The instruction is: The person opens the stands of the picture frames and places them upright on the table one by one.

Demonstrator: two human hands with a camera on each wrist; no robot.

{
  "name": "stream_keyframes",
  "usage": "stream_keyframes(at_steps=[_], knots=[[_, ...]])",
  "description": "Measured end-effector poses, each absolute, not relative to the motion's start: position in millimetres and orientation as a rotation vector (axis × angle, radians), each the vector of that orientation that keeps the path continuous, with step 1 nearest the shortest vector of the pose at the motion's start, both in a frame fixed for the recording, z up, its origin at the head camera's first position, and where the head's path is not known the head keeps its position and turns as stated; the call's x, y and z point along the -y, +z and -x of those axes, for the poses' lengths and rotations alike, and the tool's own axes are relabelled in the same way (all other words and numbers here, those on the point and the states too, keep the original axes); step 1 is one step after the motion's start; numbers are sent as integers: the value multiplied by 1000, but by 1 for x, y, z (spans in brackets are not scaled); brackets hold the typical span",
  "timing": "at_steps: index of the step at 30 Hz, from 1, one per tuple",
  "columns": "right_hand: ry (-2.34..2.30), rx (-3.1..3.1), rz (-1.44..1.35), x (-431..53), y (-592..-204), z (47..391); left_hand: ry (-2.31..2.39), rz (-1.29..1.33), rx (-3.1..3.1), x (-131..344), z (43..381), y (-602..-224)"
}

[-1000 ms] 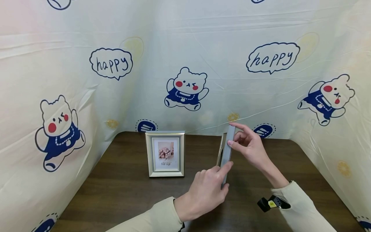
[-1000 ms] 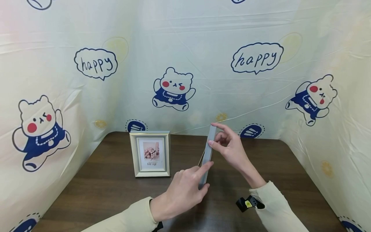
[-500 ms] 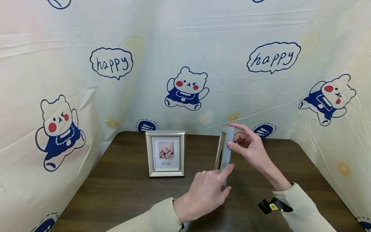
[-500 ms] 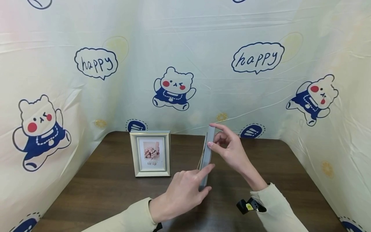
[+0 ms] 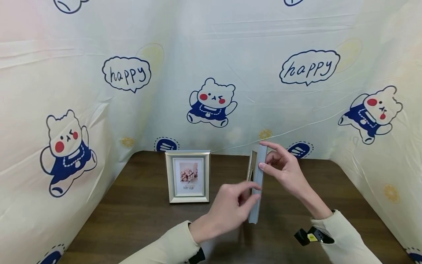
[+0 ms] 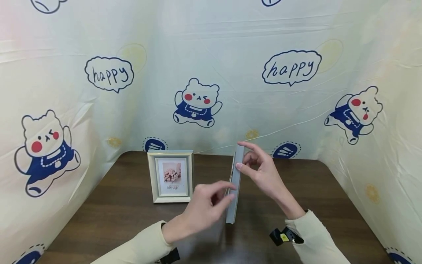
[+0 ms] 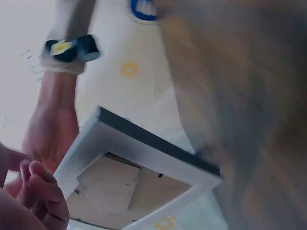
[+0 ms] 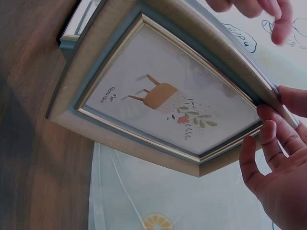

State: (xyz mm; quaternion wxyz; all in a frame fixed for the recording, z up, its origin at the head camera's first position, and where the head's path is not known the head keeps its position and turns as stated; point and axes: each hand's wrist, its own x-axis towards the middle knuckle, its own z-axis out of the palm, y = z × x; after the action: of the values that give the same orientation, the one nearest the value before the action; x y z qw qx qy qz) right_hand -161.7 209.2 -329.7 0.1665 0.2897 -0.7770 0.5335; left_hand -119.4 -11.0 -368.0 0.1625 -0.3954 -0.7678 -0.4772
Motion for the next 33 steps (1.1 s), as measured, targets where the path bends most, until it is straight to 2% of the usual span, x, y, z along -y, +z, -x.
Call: stream_keyframes(at_steps=[5, 8, 20, 33], knots=[[1495, 2221, -801, -210, -328, 160, -1774, 751, 2218, 19, 132, -361], [1490, 2221, -804, -211, -328, 160, -1857, 651, 2296, 22, 140, -361], [1511, 2217, -824, -210, -329, 162, -2137, 528, 2570, 16, 155, -367], [1535, 2222, -793, -214, -329, 163, -2362, 624, 2549, 16, 159, -368]])
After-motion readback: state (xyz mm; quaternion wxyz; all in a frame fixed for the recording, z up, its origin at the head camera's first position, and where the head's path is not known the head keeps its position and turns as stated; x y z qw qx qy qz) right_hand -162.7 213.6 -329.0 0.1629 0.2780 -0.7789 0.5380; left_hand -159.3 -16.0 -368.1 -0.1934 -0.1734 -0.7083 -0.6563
